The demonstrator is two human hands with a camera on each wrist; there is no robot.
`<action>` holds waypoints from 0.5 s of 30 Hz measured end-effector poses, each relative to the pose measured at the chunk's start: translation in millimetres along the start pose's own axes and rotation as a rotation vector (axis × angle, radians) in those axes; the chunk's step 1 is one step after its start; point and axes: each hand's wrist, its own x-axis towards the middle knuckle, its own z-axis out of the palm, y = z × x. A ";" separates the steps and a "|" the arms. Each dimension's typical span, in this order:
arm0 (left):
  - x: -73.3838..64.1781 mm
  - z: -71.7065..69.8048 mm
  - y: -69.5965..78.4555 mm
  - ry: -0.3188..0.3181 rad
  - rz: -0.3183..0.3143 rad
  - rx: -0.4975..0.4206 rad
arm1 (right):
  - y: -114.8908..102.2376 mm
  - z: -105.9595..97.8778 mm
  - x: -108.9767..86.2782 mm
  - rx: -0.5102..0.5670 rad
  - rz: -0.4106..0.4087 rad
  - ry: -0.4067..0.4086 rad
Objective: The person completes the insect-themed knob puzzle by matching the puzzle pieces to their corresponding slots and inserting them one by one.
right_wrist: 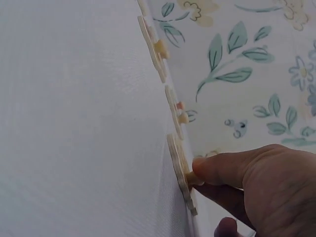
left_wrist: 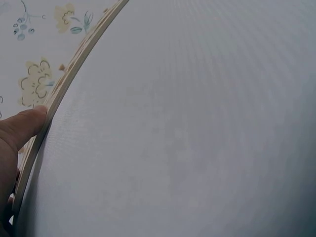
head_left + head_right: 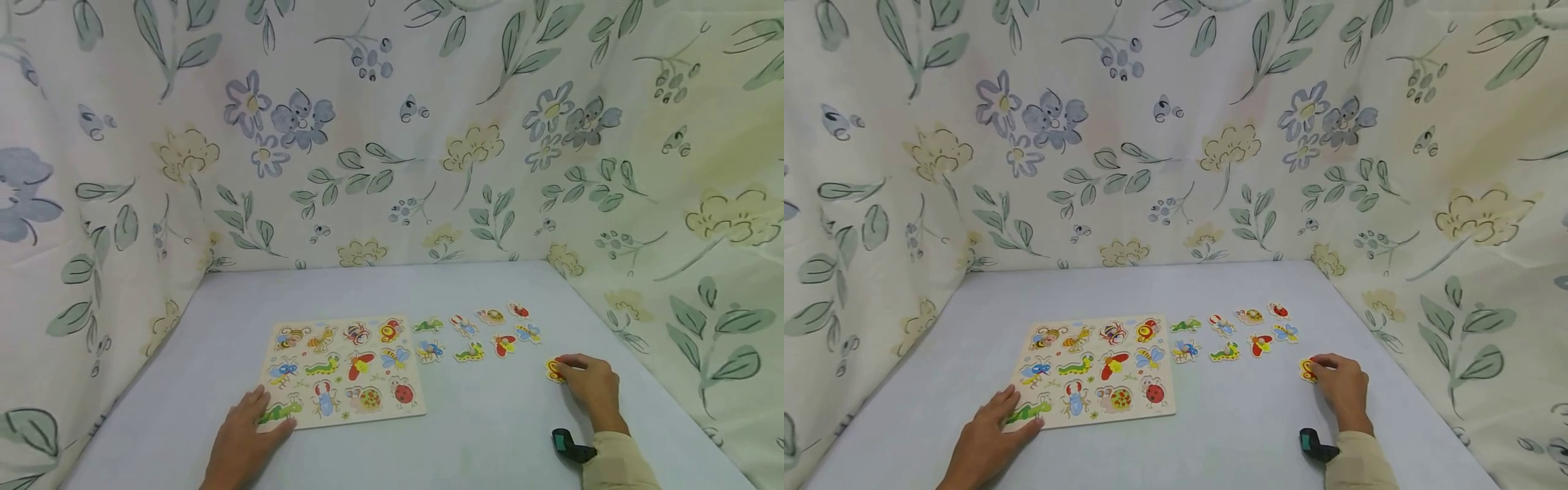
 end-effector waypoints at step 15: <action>-0.4 0.4 -1.7 -0.022 -0.026 0.002 | -36.6 -4.6 -4.1 0.113 -0.068 0.056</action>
